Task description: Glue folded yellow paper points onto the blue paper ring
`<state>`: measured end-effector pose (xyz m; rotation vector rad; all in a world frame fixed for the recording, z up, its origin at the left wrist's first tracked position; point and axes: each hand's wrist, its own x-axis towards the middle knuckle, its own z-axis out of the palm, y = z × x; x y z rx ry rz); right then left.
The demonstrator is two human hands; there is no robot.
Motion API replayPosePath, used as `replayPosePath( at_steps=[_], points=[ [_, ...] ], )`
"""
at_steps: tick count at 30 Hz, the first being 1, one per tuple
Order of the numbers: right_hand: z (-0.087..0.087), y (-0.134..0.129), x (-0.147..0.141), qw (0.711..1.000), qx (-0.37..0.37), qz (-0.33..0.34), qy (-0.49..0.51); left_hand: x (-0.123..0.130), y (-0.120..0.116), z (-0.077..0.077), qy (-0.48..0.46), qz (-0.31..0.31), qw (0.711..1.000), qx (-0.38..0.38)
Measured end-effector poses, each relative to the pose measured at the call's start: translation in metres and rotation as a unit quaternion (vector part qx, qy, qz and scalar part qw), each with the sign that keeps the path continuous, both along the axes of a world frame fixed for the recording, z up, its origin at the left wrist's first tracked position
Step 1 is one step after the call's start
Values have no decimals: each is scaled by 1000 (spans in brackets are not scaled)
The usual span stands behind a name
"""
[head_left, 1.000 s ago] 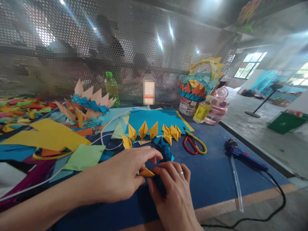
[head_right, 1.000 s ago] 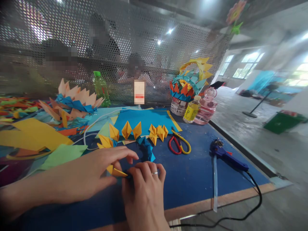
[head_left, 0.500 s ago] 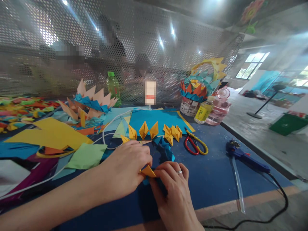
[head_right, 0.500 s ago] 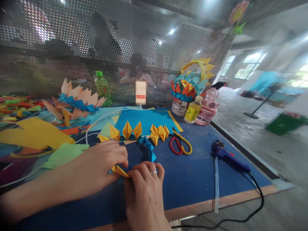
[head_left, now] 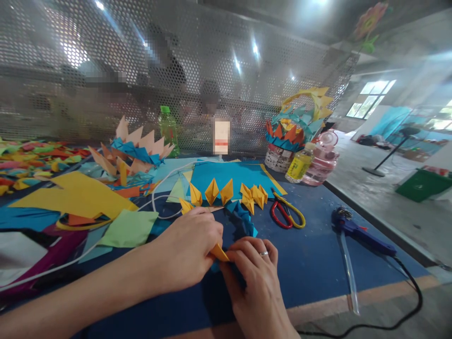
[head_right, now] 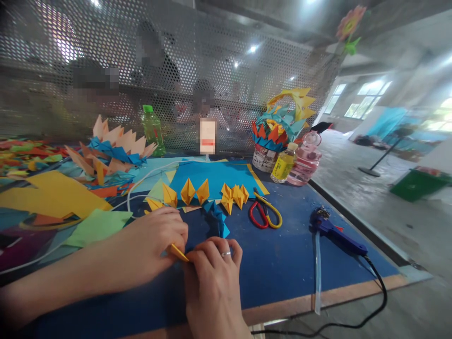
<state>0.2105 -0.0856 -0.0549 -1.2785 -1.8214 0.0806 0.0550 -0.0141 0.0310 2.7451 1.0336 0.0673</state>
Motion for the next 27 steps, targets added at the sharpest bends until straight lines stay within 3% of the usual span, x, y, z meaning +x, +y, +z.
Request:
replayPosePath(
  at_steps=[5, 13, 27],
  points=[
    [0, -1, 2, 999, -15, -20, -24, -1, 2, 3, 23, -4, 1000, 9],
    [-4, 3, -5, 1000, -18, 2, -18, -3, 0, 8, 31, -14, 999, 6],
    [7, 16, -18, 998, 5, -20, -53, -13, 10, 21, 31, -11, 999, 37]
  ],
)
